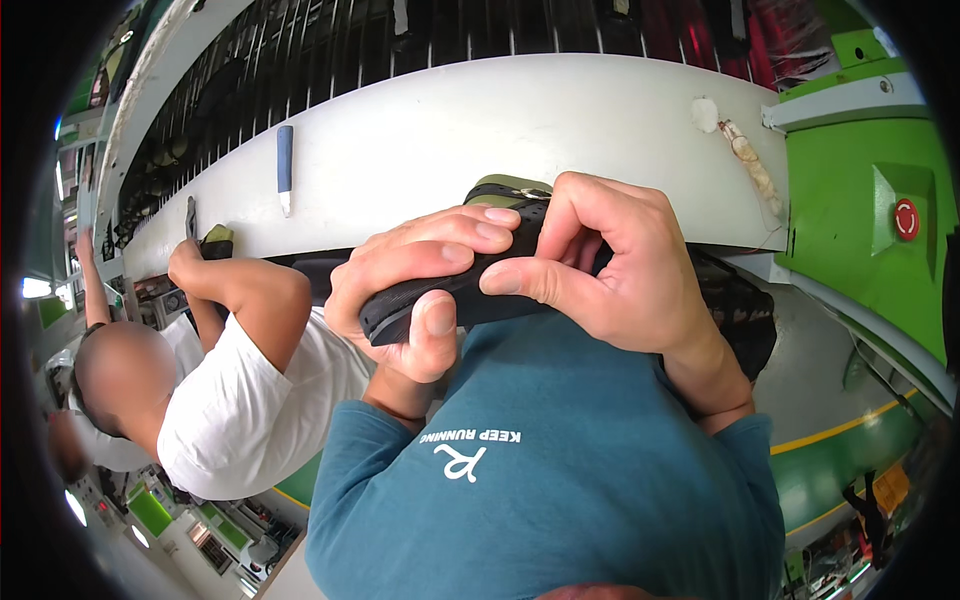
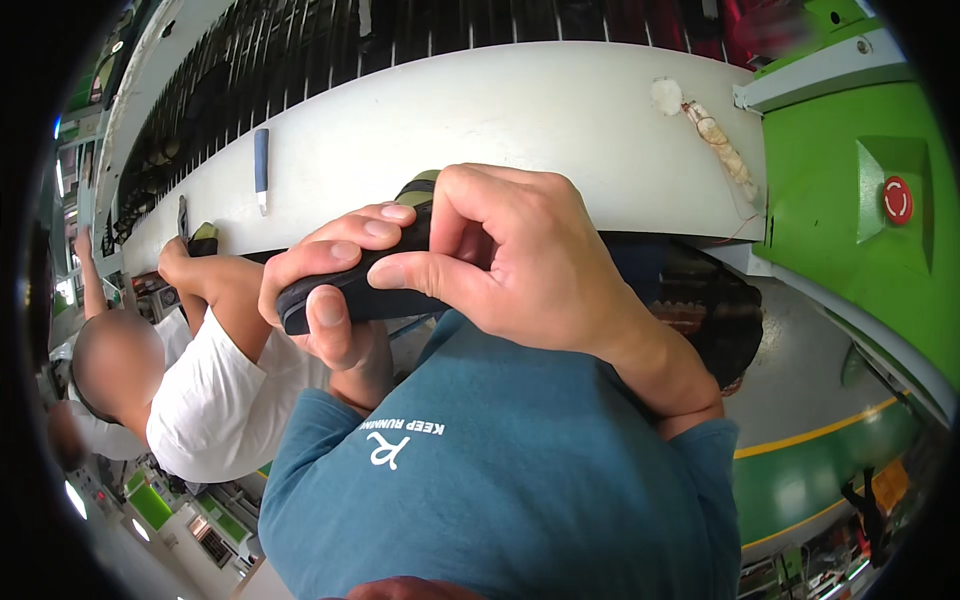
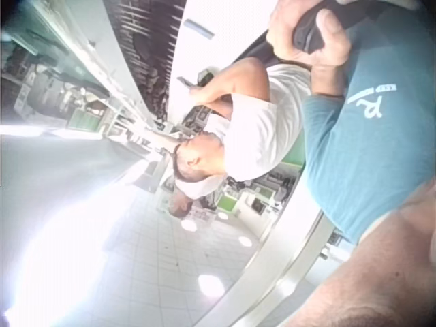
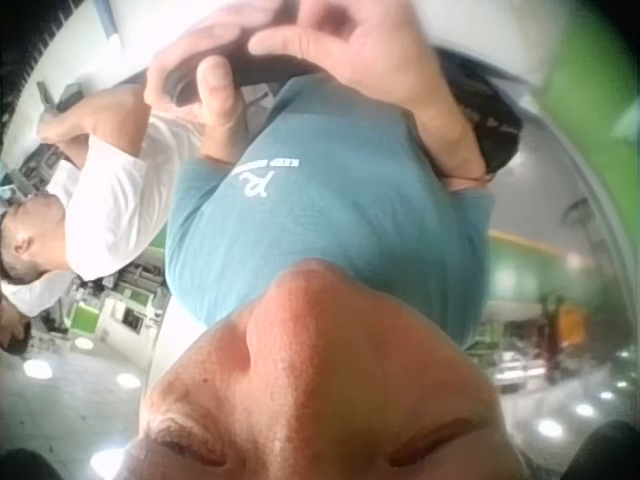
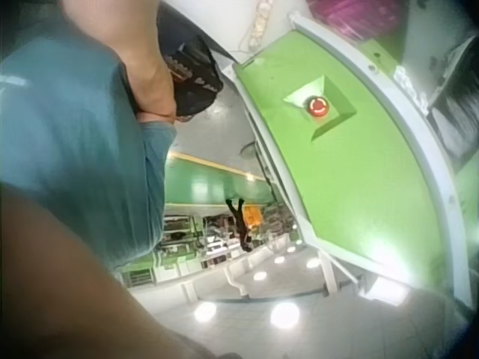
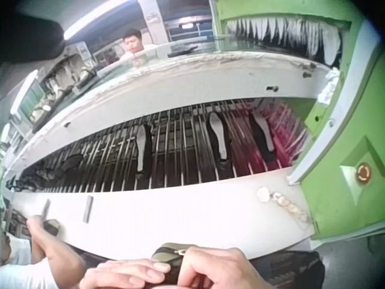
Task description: The person repeatedly picks up a black shoe sole and a green shoe upper from a conveyor belt, aligns and presses them together, and places the assembled shoe back on the belt. The process is repeated multiple times with different pairs.
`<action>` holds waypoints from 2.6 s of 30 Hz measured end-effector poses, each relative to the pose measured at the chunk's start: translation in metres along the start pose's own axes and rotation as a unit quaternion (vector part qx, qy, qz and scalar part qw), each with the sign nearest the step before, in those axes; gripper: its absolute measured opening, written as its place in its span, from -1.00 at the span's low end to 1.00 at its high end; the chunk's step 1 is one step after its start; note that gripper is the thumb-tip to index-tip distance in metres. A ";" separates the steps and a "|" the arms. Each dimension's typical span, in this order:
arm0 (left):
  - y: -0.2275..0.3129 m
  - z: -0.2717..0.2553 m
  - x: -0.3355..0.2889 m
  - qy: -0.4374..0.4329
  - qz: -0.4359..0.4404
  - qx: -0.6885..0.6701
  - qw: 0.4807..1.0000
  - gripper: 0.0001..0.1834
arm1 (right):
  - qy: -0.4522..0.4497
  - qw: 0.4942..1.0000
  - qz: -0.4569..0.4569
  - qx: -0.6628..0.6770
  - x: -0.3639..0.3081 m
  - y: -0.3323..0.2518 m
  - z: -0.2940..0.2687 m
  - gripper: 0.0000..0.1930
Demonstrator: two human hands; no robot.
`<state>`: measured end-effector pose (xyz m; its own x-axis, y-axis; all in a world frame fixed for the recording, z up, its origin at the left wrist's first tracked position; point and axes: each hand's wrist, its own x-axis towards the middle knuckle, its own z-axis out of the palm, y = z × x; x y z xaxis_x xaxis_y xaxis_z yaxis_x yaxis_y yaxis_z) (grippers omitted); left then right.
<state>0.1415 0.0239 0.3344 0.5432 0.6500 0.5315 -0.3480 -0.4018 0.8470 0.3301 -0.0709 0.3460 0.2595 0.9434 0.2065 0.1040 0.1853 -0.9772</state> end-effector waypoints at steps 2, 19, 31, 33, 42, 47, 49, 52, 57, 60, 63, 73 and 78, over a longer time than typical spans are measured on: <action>0.001 0.004 0.003 0.001 -0.006 0.009 1.000 -0.58 | 0.002 1.000 -0.006 0.001 0.000 0.005 -0.002 -0.57; 0.015 0.036 0.036 -0.150 0.095 0.044 0.983 -0.59 | 0.039 0.989 -0.005 0.142 -0.059 0.036 -0.035 -0.57; 0.006 0.049 0.039 -0.150 0.141 0.032 0.978 -0.51 | 0.057 0.981 -0.004 0.184 -0.064 0.036 -0.038 -0.57; 0.008 0.047 0.040 -0.155 0.140 0.035 0.977 -0.52 | 0.056 0.982 -0.011 0.182 -0.064 0.039 -0.039 -0.57; -0.009 0.045 0.040 -0.158 0.134 0.003 0.978 -0.36 | 0.078 0.982 0.000 0.172 -0.062 0.034 -0.036 -0.57; -0.009 0.048 0.040 -0.146 0.144 0.001 0.979 -0.37 | 0.072 0.982 -0.002 0.172 -0.063 0.038 -0.038 -0.57; -0.008 0.049 0.041 -0.143 0.153 0.016 0.978 -0.40 | 0.075 0.981 0.000 0.178 -0.062 0.037 -0.038 -0.57; -0.004 0.048 0.044 -0.135 0.175 0.050 0.974 -0.45 | 0.078 0.982 -0.003 0.170 -0.060 0.037 -0.036 -0.57; -0.001 0.042 0.051 -0.136 0.170 0.075 0.973 -0.47 | 0.075 0.986 -0.010 0.151 -0.056 0.040 -0.035 -0.59; -0.006 0.039 0.051 -0.143 0.128 0.048 0.980 -0.49 | 0.081 0.985 -0.006 0.151 -0.052 0.038 -0.033 -0.60; -0.002 0.039 0.048 -0.123 0.069 0.054 0.988 -0.47 | 0.087 0.986 -0.007 0.145 -0.047 0.036 -0.029 -0.60; -0.006 0.032 0.046 -0.116 0.086 0.057 0.988 -0.43 | 0.081 0.986 -0.013 0.143 -0.042 0.038 -0.026 -0.62; -0.007 0.033 0.045 -0.121 0.084 0.055 0.988 -0.43 | 0.083 0.985 -0.013 0.151 -0.042 0.038 -0.026 -0.62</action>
<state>0.1938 0.0352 0.3527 0.6561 0.4012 0.6392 -0.3699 -0.5672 0.7358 0.3482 -0.1109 0.3016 0.4168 0.8836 0.2134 -0.1708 0.3067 -0.9364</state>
